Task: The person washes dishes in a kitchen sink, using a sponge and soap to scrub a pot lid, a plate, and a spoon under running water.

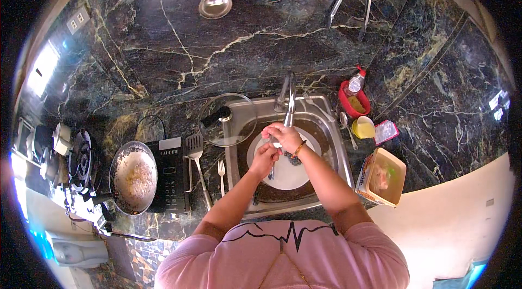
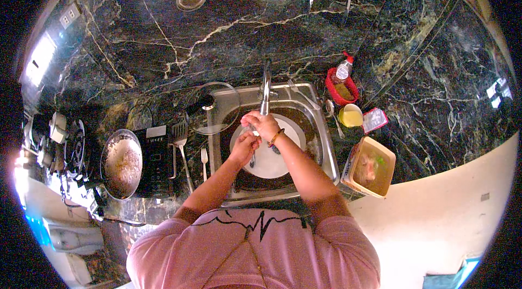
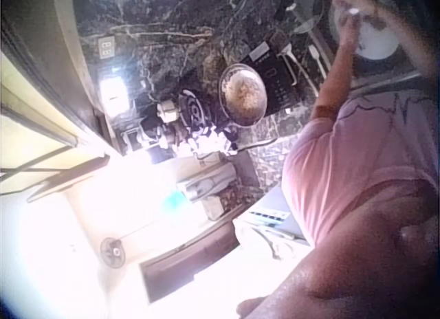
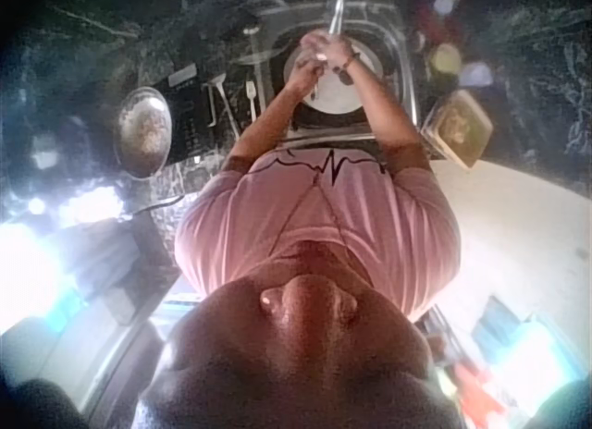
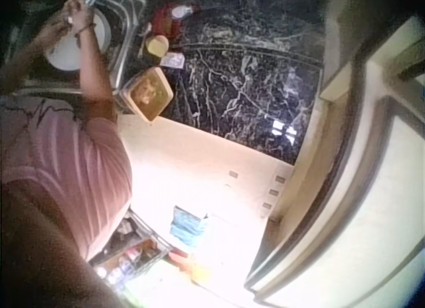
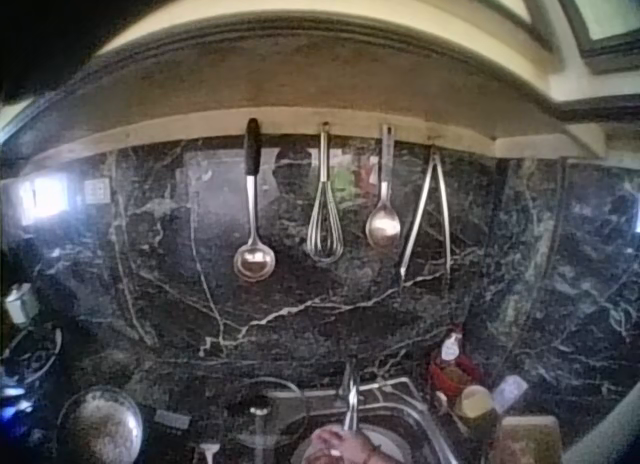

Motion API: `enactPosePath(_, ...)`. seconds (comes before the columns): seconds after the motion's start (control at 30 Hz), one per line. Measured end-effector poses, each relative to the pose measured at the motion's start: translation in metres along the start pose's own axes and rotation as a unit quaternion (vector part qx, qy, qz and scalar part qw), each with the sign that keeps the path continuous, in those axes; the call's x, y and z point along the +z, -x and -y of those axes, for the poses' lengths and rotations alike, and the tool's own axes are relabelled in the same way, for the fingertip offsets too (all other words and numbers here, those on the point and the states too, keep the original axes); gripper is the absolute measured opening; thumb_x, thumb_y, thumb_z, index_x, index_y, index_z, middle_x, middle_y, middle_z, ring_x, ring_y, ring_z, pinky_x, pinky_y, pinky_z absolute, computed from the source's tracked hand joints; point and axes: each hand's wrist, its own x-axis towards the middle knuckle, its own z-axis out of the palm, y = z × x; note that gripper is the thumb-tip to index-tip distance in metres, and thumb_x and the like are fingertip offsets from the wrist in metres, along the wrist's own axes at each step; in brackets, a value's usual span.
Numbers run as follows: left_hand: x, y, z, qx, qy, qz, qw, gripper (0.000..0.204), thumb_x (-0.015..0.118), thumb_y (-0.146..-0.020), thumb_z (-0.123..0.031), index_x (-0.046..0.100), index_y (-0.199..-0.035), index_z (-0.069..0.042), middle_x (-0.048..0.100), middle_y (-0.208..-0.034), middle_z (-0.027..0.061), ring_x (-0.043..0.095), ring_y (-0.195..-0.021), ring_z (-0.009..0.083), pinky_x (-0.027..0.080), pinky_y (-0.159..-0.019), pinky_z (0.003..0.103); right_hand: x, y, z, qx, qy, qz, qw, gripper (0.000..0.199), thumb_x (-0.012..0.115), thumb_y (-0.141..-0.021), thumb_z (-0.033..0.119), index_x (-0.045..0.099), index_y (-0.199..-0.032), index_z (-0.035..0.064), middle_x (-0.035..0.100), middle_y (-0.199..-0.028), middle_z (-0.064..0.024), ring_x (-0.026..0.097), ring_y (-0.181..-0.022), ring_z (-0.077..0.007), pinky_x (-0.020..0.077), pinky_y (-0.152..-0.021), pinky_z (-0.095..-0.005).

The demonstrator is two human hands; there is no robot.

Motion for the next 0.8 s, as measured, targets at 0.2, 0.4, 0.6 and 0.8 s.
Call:
enactPosePath(0.2,0.002,0.002,0.000,0.016,0.033,0.044,0.998,0.005,0.050,-0.084,-0.002,0.050,-0.080,-0.006,0.057,-0.078,0.0073,0.043,-0.061,0.0094,0.034,-0.055,0.022,-0.002,-0.001,-0.008,0.008,-0.046,0.008,0.999,0.028,0.052,-0.092,0.022,0.057,-0.104,-0.0034,0.064,-0.097,-0.0111,0.062,-0.091,-0.0173,0.0497,-0.081,-0.0287)
enactPosePath(0.4,-0.001,-0.001,0.001,0.008,0.026,0.032,0.999,0.006,0.049,-0.082,0.001,0.051,-0.081,-0.005,0.057,-0.080,0.0087,0.044,-0.062,0.0102,0.034,-0.056,0.022,-0.003,0.000,-0.005,0.012,-0.032,0.005,0.999,0.027,0.052,-0.092,0.021,0.056,-0.105,-0.0028,0.064,-0.098,-0.0108,0.062,-0.092,-0.0174,0.0498,-0.081,-0.0287)
enactPosePath(0.6,0.006,0.001,0.001,0.021,0.015,0.022,0.999,0.006,0.051,-0.089,-0.011,0.053,-0.087,-0.006,0.056,-0.075,0.0050,0.042,-0.058,0.0083,0.033,-0.052,0.021,-0.011,0.001,-0.007,0.008,-0.007,0.005,1.000,0.024,0.056,-0.088,0.015,0.056,-0.106,-0.0013,0.064,-0.097,-0.0079,0.061,-0.091,-0.0162,0.0492,-0.079,-0.0284)
enactPosePath(0.8,0.009,0.004,-0.009,-0.025,-0.004,-0.132,0.991,0.024,0.049,-0.093,-0.033,0.055,-0.089,-0.010,0.049,-0.066,-0.0020,0.037,-0.050,0.0055,0.026,-0.042,0.019,-0.001,0.016,-0.013,0.001,0.254,-0.051,0.966,0.039,0.066,-0.076,0.013,0.053,-0.111,0.0001,0.064,-0.089,-0.0124,0.061,-0.080,-0.0215,0.0483,-0.072,-0.0321)
